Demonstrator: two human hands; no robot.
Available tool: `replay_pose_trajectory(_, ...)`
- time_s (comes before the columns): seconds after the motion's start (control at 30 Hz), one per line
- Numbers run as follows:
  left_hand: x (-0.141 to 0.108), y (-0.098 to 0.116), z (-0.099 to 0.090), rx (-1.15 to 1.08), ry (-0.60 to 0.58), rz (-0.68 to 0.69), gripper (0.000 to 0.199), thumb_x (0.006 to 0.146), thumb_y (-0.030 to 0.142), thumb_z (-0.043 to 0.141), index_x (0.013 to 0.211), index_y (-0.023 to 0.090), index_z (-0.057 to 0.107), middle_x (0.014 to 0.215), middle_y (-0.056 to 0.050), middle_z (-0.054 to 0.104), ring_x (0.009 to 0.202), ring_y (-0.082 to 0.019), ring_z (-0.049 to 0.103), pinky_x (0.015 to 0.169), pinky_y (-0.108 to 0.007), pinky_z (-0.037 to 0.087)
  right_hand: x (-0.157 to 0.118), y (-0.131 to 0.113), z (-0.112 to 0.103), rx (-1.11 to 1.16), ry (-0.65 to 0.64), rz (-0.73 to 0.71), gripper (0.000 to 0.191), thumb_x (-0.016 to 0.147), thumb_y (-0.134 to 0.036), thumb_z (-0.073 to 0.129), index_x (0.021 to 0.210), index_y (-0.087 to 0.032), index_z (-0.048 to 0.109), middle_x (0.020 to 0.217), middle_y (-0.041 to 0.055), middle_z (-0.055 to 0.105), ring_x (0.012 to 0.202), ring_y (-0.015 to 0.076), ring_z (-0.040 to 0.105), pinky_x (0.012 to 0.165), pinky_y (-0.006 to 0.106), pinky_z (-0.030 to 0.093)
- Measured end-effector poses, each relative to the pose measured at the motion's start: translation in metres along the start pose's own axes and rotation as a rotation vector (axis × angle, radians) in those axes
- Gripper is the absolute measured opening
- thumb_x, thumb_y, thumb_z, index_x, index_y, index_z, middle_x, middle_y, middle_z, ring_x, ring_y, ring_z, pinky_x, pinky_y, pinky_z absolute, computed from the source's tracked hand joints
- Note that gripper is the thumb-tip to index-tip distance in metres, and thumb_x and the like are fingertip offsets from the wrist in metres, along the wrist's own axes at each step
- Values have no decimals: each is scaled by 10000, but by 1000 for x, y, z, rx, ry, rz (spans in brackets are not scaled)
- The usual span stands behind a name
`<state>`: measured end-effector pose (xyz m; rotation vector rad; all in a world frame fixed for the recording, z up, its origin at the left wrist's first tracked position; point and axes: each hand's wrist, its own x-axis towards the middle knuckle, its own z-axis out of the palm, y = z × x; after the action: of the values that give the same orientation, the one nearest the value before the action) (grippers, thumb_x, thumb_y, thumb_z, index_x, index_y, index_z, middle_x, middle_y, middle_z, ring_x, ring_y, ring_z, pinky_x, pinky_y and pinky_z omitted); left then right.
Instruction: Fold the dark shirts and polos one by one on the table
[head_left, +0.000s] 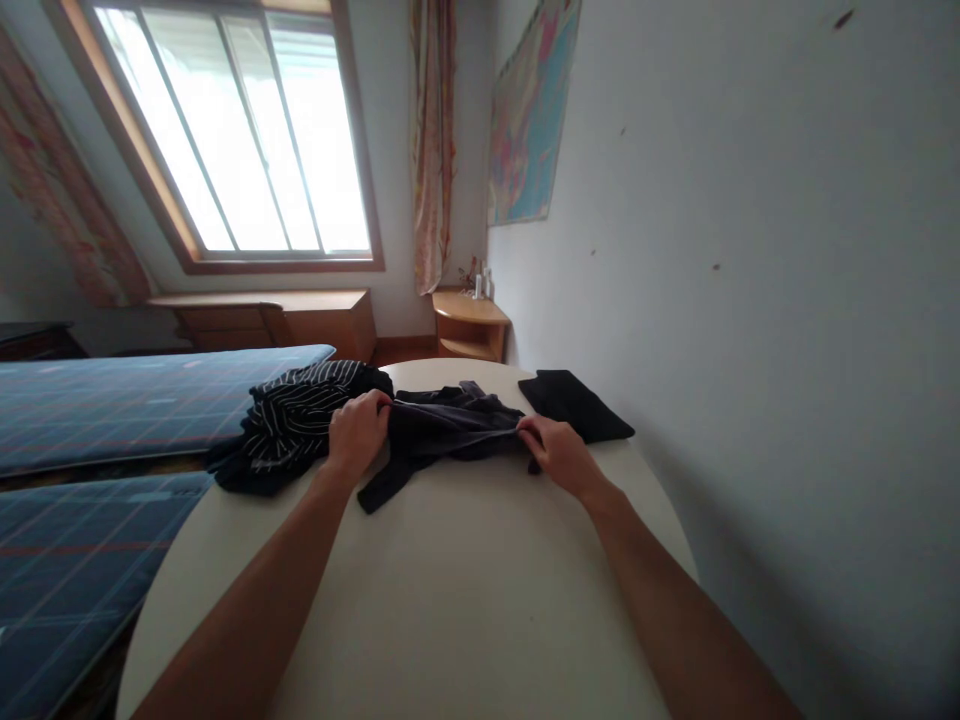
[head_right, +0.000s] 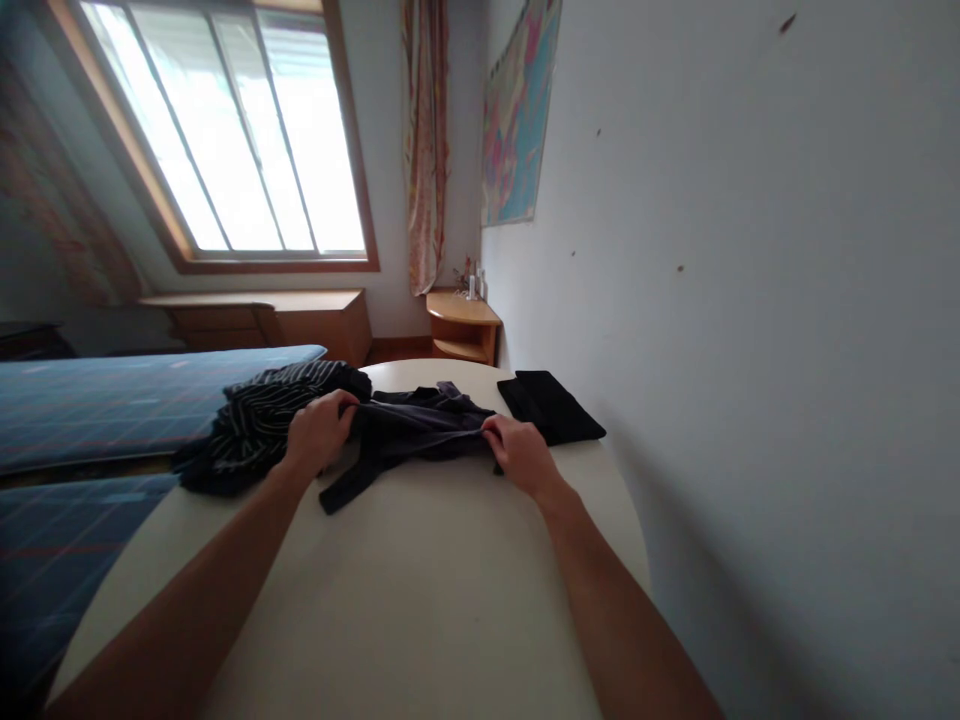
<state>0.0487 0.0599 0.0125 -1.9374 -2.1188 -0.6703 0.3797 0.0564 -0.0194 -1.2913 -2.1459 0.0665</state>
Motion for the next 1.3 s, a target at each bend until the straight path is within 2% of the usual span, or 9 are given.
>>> replay_pose_trajectory(0.1, 0, -2, -1, 31, 38, -13, 212, 941, 284, 475, 1025, 238, 664, 1043, -81, 689, 1035, -284, 623, 863, -366, 471, -1, 16, -11, 19, 214, 77, 243, 965, -303, 461, 1072, -216, 660, 1023, 87, 717, 952, 251, 657, 882, 379, 476)
replay_pose_trajectory(0.2, -2, 0, 2, 4, -2, 32, 144, 898, 248, 533, 974, 221, 653, 1045, -78, 667, 1012, -258, 613, 837, -324, 474, -3, 26, -11, -21, 250, 123, 243, 925, -263, 476, 1041, -216, 684, 1007, 90, 709, 962, 261, 636, 914, 411, 475)
replay_pose_trajectory(0.4, -7, 13, 7, -116, -208, 358, 116, 850, 263, 608, 953, 224, 642, 1043, -56, 669, 997, -243, 611, 875, -327, 460, -5, 15, -4, 14, 86, -32, 277, 832, -146, 530, 1025, -232, 708, 1103, 65, 695, 1073, 241, 605, 996, 420, 446)
replay_pose_trajectory(0.6, -21, 28, 10, -309, -663, 629, 347, 784, 425, 696, 1081, 244, 686, 1058, -29, 700, 955, -237, 644, 832, -307, 483, -7, 0, 4, 4, -156, -156, 384, 795, -194, 674, 1175, -245, 672, 1201, 72, 681, 1146, 250, 602, 1039, 428, 424)
replay_pose_trajectory(0.93, -32, 41, 5, -227, -823, 637, 241, 708, 239, 723, 948, 236, 730, 816, -3, 703, 743, -202, 642, 619, -258, 434, -9, 6, 5, -147, -130, -36, 321, 838, -323, 668, 1148, -245, 703, 1223, 98, 671, 1197, 304, 550, 1010, 477, 402)
replay_pose_trajectory(1.07, -35, 45, -10, -354, -1111, 548, 287, 665, 342, 779, 912, 216, 706, 709, 22, 668, 635, -173, 627, 527, -237, 411, -10, -4, -6, 16, -290, -6, 184, 839, -270, 612, 959, -221, 744, 863, 45, 729, 819, 210, 656, 809, 347, 474)
replay_pose_trajectory(1.17, -36, 47, -16, -488, -1288, 372, 358, 799, 469, 659, 1031, 196, 670, 728, 0, 690, 581, -172, 648, 521, -245, 459, -11, -18, -13, 280, -455, 20, 167, 810, -228, 586, 869, -202, 740, 694, 1, 678, 603, 135, 590, 575, 239, 423)
replay_pose_trajectory(1.23, -34, 45, -15, -544, -1220, 330, 361, 896, 475, 533, 1082, 187, 644, 830, -34, 723, 629, -182, 680, 582, -269, 507, -13, -29, -15, 448, -590, 23, 187, 804, -247, 596, 911, -194, 740, 623, -19, 648, 557, 122, 571, 514, 212, 391)
replay_pose_trajectory(1.3, -30, 42, -10, -516, -973, 399, 335, 920, 408, 510, 1140, 184, 626, 1000, -71, 729, 806, -207, 705, 731, -301, 540, -13, -39, -13, 539, -685, 16, 224, 819, -292, 609, 974, -193, 736, 593, -27, 636, 549, 125, 582, 508, 206, 405)
